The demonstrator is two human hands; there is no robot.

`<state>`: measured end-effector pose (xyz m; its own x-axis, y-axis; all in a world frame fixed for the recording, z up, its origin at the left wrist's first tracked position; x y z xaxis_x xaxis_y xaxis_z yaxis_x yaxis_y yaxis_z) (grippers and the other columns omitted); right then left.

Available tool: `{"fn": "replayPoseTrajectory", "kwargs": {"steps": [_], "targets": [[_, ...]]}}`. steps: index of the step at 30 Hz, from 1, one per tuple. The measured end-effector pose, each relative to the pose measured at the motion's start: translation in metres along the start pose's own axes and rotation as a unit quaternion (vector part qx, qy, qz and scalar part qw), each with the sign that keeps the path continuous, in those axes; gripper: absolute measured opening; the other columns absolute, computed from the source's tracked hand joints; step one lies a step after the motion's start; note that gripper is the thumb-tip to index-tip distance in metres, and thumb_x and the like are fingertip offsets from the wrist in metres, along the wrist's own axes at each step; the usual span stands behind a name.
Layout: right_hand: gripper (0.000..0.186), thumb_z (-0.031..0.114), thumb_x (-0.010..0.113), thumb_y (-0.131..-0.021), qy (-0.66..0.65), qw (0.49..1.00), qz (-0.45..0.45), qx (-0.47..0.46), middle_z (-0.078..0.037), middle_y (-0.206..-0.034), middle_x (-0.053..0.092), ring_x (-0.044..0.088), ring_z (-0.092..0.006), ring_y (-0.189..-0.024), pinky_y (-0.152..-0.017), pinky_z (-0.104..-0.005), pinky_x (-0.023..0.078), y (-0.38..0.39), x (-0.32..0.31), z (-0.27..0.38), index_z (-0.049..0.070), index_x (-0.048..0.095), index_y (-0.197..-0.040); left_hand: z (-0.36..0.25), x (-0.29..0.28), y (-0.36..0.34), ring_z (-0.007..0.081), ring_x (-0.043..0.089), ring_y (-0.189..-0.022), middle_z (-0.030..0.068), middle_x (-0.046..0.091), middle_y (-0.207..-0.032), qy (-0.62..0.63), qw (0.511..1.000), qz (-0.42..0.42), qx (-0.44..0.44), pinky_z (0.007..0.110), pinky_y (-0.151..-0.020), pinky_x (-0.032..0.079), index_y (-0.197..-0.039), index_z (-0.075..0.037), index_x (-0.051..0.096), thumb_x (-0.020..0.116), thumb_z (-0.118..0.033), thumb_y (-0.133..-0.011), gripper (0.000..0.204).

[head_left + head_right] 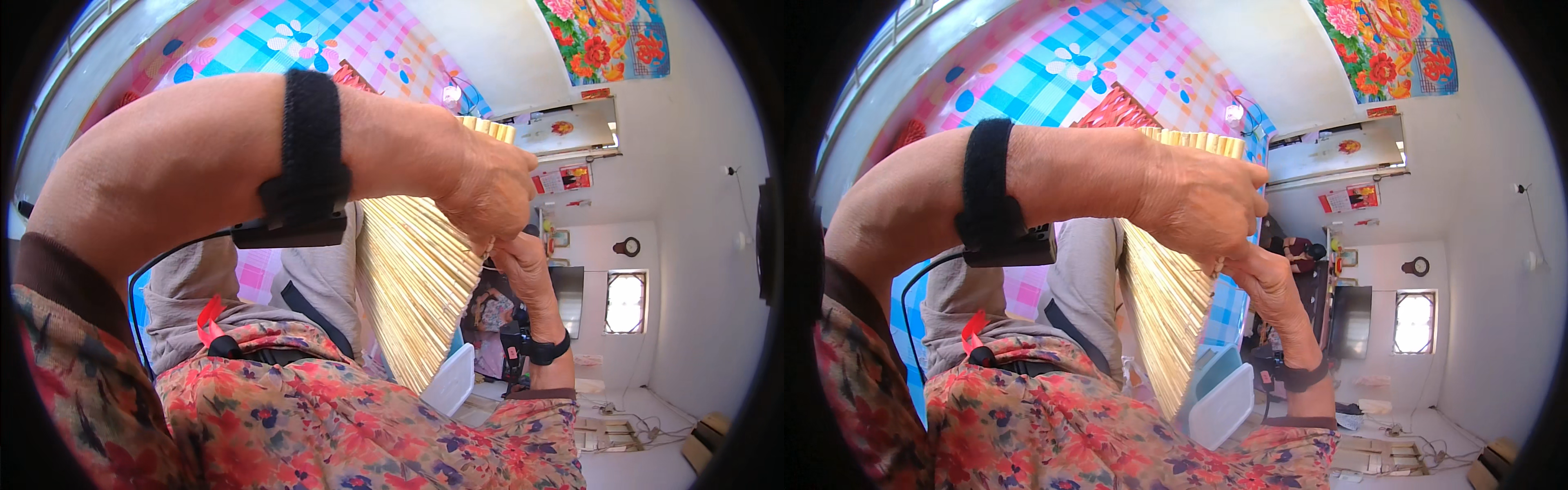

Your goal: The person weaves a bamboo mat by hand, threading a white string through the bamboo slats to secure them. They repeatedly adjust the mat's position and pull the string tight to ensure the weave is secure.

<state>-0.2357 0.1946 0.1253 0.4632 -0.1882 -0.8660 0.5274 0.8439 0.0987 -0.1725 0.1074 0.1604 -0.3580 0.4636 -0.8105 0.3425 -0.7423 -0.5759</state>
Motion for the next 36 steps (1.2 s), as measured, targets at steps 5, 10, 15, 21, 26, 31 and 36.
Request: {"fn": "replayPoseTrajectory", "kwargs": {"steps": [5, 10, 15, 21, 26, 31, 36], "targets": [[0.022, 0.001, 0.065, -0.093, 0.055, 0.998, 0.034, -0.010, -0.008, -0.096, 0.068, 0.063, -0.0154, -0.078, -0.068, -0.0276, 0.051, -0.004, 0.014, 0.004, 0.000, 0.065, -0.115, -0.001, 0.009, 0.012, 0.0180, 0.061, -0.085, -0.0027, 0.069, -0.073, 0.020, 1.000, -0.014, 0.016, 0.036, -0.085, 0.037, -0.083, -0.017, 0.074, 0.075, -0.033, -0.079, 0.017], [0.024, -0.002, 0.067, -0.089, 0.062, 0.998, 0.012, -0.022, -0.008, -0.099, 0.070, 0.065, -0.0174, -0.083, -0.070, -0.0287, 0.052, -0.010, 0.012, 0.009, 0.001, 0.067, -0.112, 0.003, 0.011, 0.012, 0.0173, 0.060, -0.087, -0.0038, 0.068, -0.072, 0.025, 0.999, 0.024, -0.001, 0.036, -0.084, 0.037, -0.085, -0.016, 0.074, 0.076, -0.035, -0.077, 0.021], [0.023, -0.001, 0.073, -0.083, 0.122, 0.982, -0.022, -0.141, -0.008, -0.094, 0.067, 0.066, -0.0232, -0.082, -0.069, -0.0310, 0.053, -0.013, 0.015, 0.031, 0.003, 0.069, -0.106, -0.002, 0.008, 0.017, 0.0169, 0.060, -0.087, -0.0040, 0.067, -0.076, 0.015, 1.000, 0.001, 0.011, 0.035, -0.085, 0.038, -0.083, -0.013, 0.073, 0.074, -0.034, -0.078, 0.022], [0.015, 0.003, 0.071, -0.079, 0.210, 0.949, 0.009, -0.234, -0.008, -0.081, 0.055, 0.062, -0.0256, -0.074, -0.064, -0.0354, 0.052, -0.025, 0.047, 0.058, 0.006, 0.070, -0.094, -0.016, 0.010, 0.057, 0.0181, 0.059, -0.085, -0.0010, 0.060, -0.078, -0.009, 0.999, -0.034, 0.017, 0.035, -0.086, 0.041, -0.078, -0.012, 0.063, 0.067, -0.023, -0.077, 0.011], [0.008, 0.007, 0.064, -0.079, 0.191, 0.916, 0.053, -0.348, -0.008, -0.079, 0.053, 0.061, -0.0263, -0.074, -0.061, -0.0358, 0.052, -0.036, 0.092, 0.079, 0.007, 0.059, -0.085, -0.035, 0.018, 0.101, 0.0187, 0.058, -0.083, 0.0011, 0.054, -0.078, -0.043, 0.998, -0.009, -0.038, 0.040, -0.093, 0.042, -0.083, -0.009, 0.058, 0.065, -0.016, -0.076, 0.013], [0.005, 0.009, 0.060, -0.083, 0.186, 0.901, 0.139, -0.367, -0.009, -0.079, 0.055, 0.064, -0.0275, -0.076, -0.060, -0.0377, 0.055, -0.041, 0.137, 0.077, 0.005, 0.057, -0.085, -0.056, 0.036, 0.131, 0.0174, 0.061, -0.099, 0.0046, 0.061, -0.100, -0.042, 0.987, 0.088, -0.126, 0.050, -0.106, 0.037, -0.101, -0.007, 0.063, 0.066, -0.020, -0.077, 0.027], [0.006, 0.008, 0.061, -0.079, 0.190, 0.882, 0.130, -0.410, -0.009, -0.076, 0.054, 0.063, -0.0246, -0.071, -0.057, -0.0357, 0.055, -0.038, 0.153, 0.089, 0.004, 0.058, -0.083, -0.077, 0.038, 0.136, 0.0222, 0.061, -0.103, 0.0066, 0.062, -0.096, -0.138, 0.979, 0.056, -0.142, 0.047, -0.099, 0.042, -0.092, -0.006, 0.064, 0.061, -0.019, -0.077, 0.019]]}}
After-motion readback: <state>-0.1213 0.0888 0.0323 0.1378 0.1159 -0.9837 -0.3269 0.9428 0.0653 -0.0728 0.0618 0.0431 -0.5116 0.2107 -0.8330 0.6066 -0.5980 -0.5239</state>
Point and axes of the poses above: each hand's wrist, its own y-axis away from the middle knuckle, its own x-axis out of the palm, z = x × y, the point moved 10 cm from there along -y, towards the middle knuckle
